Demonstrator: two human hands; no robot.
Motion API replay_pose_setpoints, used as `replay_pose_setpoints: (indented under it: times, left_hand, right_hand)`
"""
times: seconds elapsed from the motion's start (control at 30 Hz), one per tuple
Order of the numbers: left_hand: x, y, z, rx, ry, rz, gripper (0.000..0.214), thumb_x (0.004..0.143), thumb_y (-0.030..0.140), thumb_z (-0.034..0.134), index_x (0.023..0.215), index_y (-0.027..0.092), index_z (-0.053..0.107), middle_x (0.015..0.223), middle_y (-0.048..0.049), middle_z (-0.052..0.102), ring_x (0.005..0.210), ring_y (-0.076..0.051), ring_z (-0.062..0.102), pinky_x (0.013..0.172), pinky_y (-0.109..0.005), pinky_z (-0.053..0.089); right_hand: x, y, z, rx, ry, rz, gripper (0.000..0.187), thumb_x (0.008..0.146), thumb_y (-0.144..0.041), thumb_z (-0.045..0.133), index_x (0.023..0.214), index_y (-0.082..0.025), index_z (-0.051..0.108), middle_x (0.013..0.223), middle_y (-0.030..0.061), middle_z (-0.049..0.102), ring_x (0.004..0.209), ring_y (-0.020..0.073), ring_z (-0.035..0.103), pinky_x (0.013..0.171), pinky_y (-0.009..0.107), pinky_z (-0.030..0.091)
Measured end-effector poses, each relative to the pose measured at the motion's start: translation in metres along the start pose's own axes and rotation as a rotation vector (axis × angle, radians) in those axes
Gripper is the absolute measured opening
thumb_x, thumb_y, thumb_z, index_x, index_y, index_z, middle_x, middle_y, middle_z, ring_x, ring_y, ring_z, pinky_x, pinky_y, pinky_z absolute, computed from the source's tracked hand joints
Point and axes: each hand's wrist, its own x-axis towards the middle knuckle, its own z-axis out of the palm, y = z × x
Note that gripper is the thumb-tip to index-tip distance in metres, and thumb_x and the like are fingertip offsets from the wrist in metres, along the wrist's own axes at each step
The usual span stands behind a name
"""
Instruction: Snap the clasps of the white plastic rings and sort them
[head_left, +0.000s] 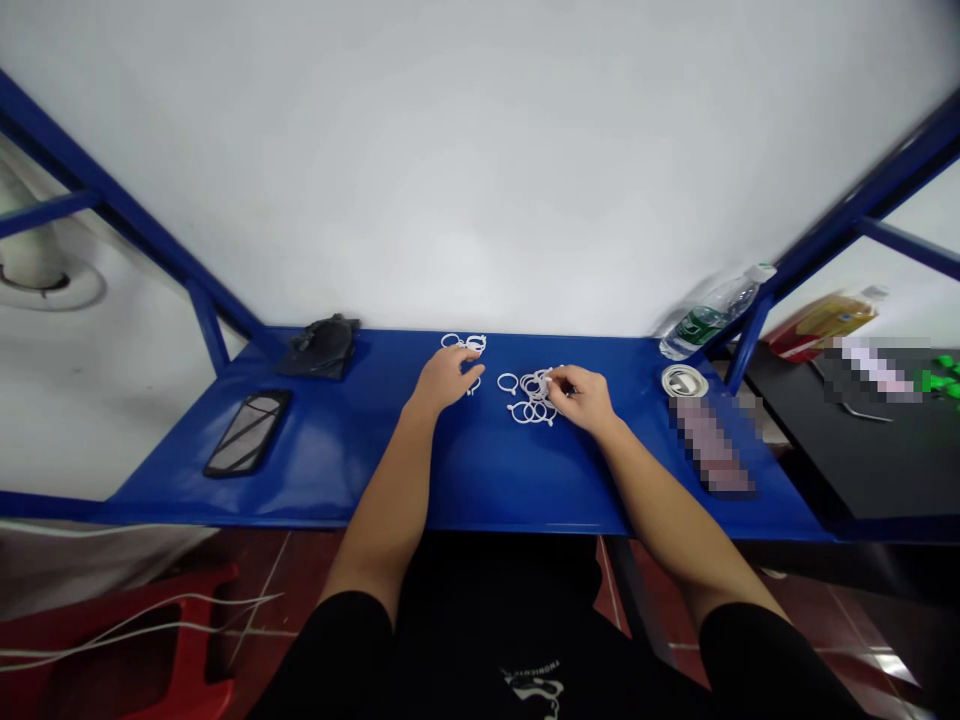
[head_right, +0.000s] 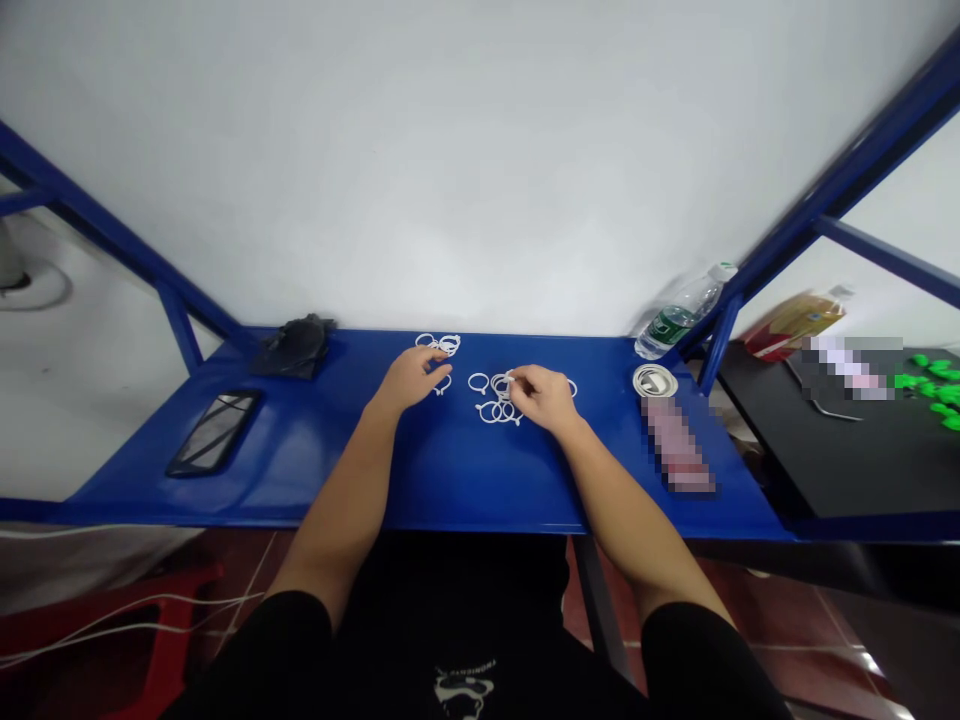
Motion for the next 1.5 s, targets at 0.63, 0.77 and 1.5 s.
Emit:
replay_pose_setpoints:
  times: [0.63, 0.77, 1.5]
  left_hand:
    - [-0.005, 0.027, 0.009, 0.052, -0.131, -0.118, 0.032, 0.088, 0.014, 0.065, 0.118, 0.024, 0.073, 0.107, -0.0039, 0.076, 0.097, -0.021, 0.07, 0.09, -0.032, 0.055]
    - [-0.007, 0.036, 0.017, 0.005, -0.063, 0.014, 0.032, 0.094, 0.017, 0.06, 0.123, 0.023, 0.073, 0.108, -0.0041, 0.073, 0.095, -0.018, 0.069, 0.09, -0.031, 0.055]
    - [-0.01, 0.043, 0.029, -0.09, 0.154, 0.235, 0.024, 0.095, 0.014, 0.061, 0.114, 0.021, 0.072, 0.105, -0.0043, 0.073, 0.084, -0.015, 0.068, 0.086, -0.03, 0.056]
  right_hand:
    - [0.002, 0.004, -0.003, -0.069, -0.019, 0.093, 0.022, 0.097, -0.036, 0.06, 0.101, -0.022, 0.076, 0.08, 0.0044, 0.078, 0.065, 0.0173, 0.071, 0.061, 0.028, 0.053]
    - [0.002, 0.004, -0.004, -0.068, -0.033, 0.056, 0.018, 0.094, -0.031, 0.06, 0.097, -0.021, 0.075, 0.077, 0.0033, 0.076, 0.062, 0.0159, 0.069, 0.059, 0.027, 0.051]
    - [0.008, -0.003, -0.01, -0.05, -0.205, -0.04, 0.032, 0.098, -0.024, 0.056, 0.128, -0.023, 0.068, 0.113, 0.0095, 0.073, 0.099, 0.0245, 0.07, 0.086, 0.039, 0.06]
